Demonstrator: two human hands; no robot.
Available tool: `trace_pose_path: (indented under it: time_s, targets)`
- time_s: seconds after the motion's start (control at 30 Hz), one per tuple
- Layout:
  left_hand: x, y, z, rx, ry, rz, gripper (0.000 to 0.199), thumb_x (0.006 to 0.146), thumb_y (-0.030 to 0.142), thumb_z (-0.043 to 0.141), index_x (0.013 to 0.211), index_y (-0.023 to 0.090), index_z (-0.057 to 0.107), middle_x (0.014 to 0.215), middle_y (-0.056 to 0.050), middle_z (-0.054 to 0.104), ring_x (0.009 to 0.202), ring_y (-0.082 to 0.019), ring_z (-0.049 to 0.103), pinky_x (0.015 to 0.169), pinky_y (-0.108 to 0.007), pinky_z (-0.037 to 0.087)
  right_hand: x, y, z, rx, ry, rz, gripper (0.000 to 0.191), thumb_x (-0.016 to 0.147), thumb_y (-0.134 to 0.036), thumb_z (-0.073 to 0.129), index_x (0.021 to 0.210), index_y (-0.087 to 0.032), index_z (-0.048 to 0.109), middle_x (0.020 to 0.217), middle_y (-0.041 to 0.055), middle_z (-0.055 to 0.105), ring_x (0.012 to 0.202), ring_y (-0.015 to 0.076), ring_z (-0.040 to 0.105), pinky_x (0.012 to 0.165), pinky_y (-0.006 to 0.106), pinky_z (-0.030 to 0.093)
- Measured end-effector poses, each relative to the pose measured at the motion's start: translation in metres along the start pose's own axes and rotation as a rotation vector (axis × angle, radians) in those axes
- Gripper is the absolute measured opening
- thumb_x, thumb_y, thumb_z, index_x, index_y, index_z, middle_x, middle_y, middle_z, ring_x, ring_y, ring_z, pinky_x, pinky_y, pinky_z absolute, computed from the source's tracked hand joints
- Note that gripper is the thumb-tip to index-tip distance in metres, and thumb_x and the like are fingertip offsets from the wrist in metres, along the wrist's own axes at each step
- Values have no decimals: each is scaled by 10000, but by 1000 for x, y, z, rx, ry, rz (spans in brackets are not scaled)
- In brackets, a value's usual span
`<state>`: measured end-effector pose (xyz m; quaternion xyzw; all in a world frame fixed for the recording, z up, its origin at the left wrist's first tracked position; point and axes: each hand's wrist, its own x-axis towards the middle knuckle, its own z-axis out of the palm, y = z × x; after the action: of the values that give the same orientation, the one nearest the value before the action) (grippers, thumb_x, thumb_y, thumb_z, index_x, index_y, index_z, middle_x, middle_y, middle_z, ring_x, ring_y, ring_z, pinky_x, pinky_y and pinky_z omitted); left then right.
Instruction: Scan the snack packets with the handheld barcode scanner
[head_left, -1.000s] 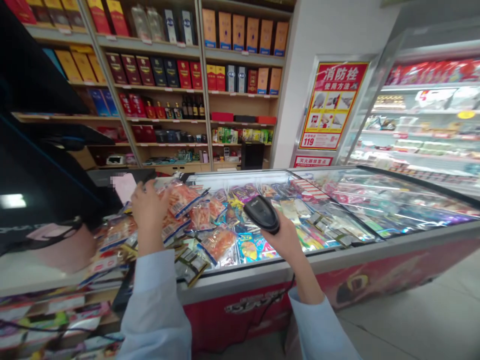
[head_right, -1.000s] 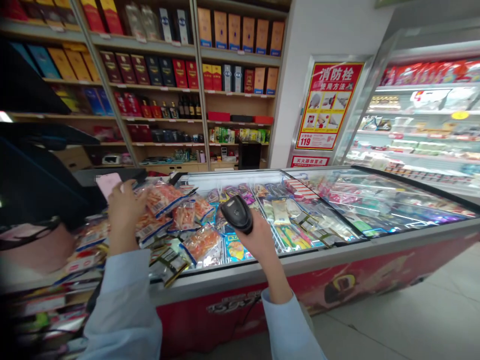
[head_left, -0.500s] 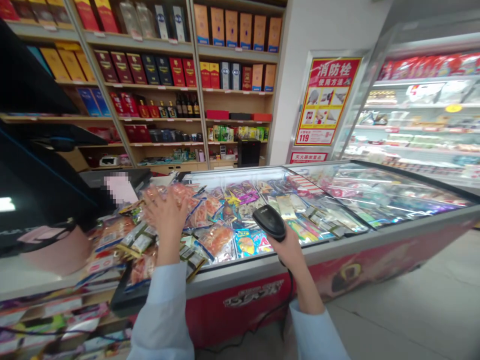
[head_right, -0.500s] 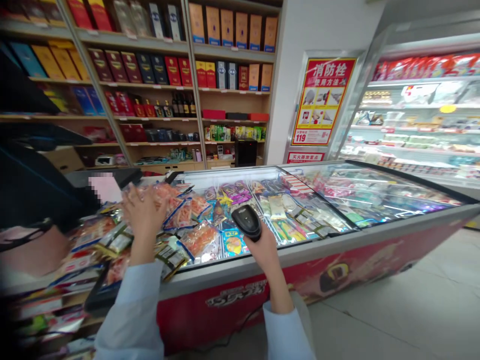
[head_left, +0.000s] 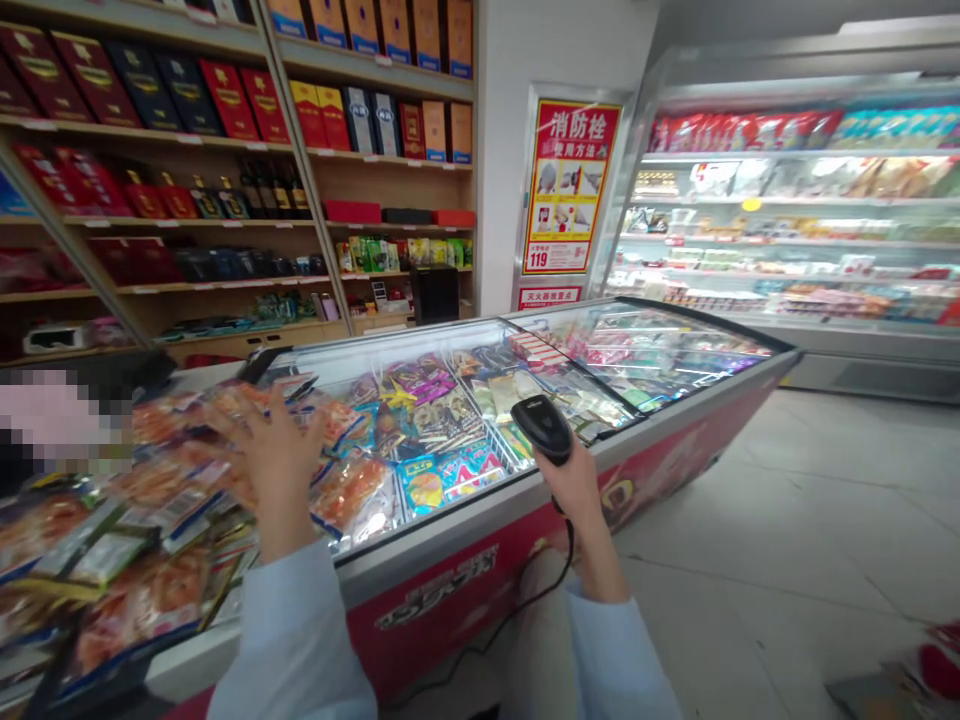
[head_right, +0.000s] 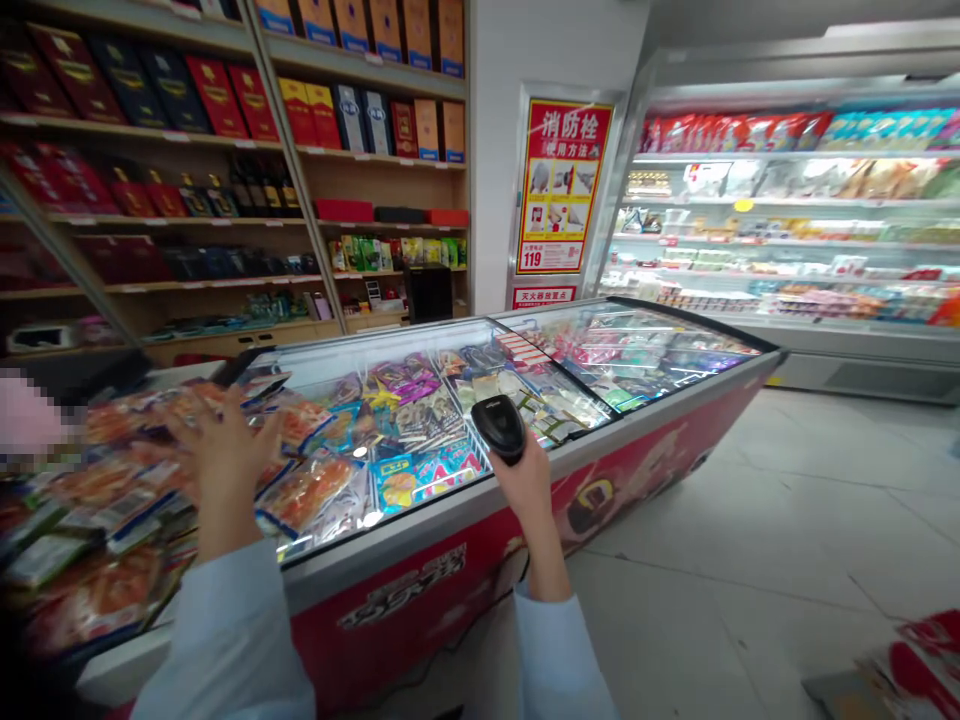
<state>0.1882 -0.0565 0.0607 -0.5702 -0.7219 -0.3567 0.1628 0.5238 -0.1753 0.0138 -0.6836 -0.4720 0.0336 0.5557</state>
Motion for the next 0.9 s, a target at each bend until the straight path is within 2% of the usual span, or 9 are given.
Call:
trace_pose_path:
  time_s: [0.13, 0.23, 0.33, 0.43, 0.57, 0.63, 0.73, 0.8, 0.9]
  targets:
    - [-4, 30, 17, 6, -151, 65, 683, 883, 528, 450, 1431, 124, 400, 1580, -234, 152, 1447, -471, 50, 1018, -757, 196, 9, 23, -22, -43, 46, 93, 408, 653, -444, 615, 935, -159, 687, 813, 129, 734, 808, 335, 687, 703, 406, 519]
    - [-1, 48, 28, 12, -287, 156, 681, 867, 543, 460, 1425, 155, 430, 1572, -212, 210, 1457, -445, 56, 1065, -715, 176, 13, 37, -35, -62, 86, 135, 442, 642, -463, 616, 956, -161, 691, 820, 125, 739, 844, 352, 690, 704, 413, 520]
    - [-2, 73, 34, 35, -502, 258, 663, 851, 529, 482, 1420, 192, 438, 1532, -180, 333, 1431, -406, 233, 1089, -647, 232, 18, 46, -40, -38, 95, 152, 464, 640, -473, 613, 969, -156, 693, 839, 131, 744, 845, 349, 692, 725, 420, 522]
    - [-20, 116, 38, 29, -738, 303, 654, 877, 522, 434, 1423, 163, 411, 1431, -184, 483, 1285, -352, 486, 1030, -535, 383, 22, 51, -38, -40, 118, 194, 474, 625, -479, 617, 959, -152, 696, 855, 143, 743, 853, 359, 692, 737, 428, 520]
    - [-57, 188, 61, -58, -858, 541, 595, 865, 484, 511, 1386, 204, 444, 1436, -149, 488, 1248, -298, 532, 1000, -414, 419, 25, 57, -37, -57, 152, 221, 471, 628, -481, 626, 963, -157, 694, 826, 129, 740, 829, 353, 694, 714, 420, 519]
    - [-72, 219, 80, -91, -876, 594, 583, 884, 463, 506, 1398, 201, 424, 1446, -151, 475, 1267, -290, 515, 1004, -389, 409, 26, 62, -39, -63, 176, 217, 460, 637, -490, 632, 942, -151, 694, 783, 124, 733, 799, 348, 694, 689, 410, 518]
    - [-87, 253, 109, -236, -778, 558, 605, 943, 493, 371, 1424, 126, 375, 1431, -190, 474, 1276, -285, 495, 1019, -369, 389, 29, 73, -44, -50, 217, 207, 447, 654, -497, 635, 921, -142, 693, 720, 114, 721, 737, 333, 688, 639, 392, 511]
    - [-95, 269, 126, -303, -704, 522, 653, 942, 539, 331, 1407, 84, 384, 1371, -214, 515, 1252, -296, 500, 1021, -379, 381, 32, 80, -46, -41, 245, 204, 438, 663, -493, 634, 920, -142, 693, 688, 101, 714, 693, 319, 681, 606, 379, 503]
    - [-106, 284, 143, -340, -666, 542, 702, 902, 606, 378, 1398, 109, 395, 1305, -206, 553, 1234, -319, 486, 1020, -418, 368, 35, 90, -47, -36, 271, 197, 423, 669, -487, 635, 910, -146, 693, 654, 86, 705, 653, 304, 671, 583, 367, 495]
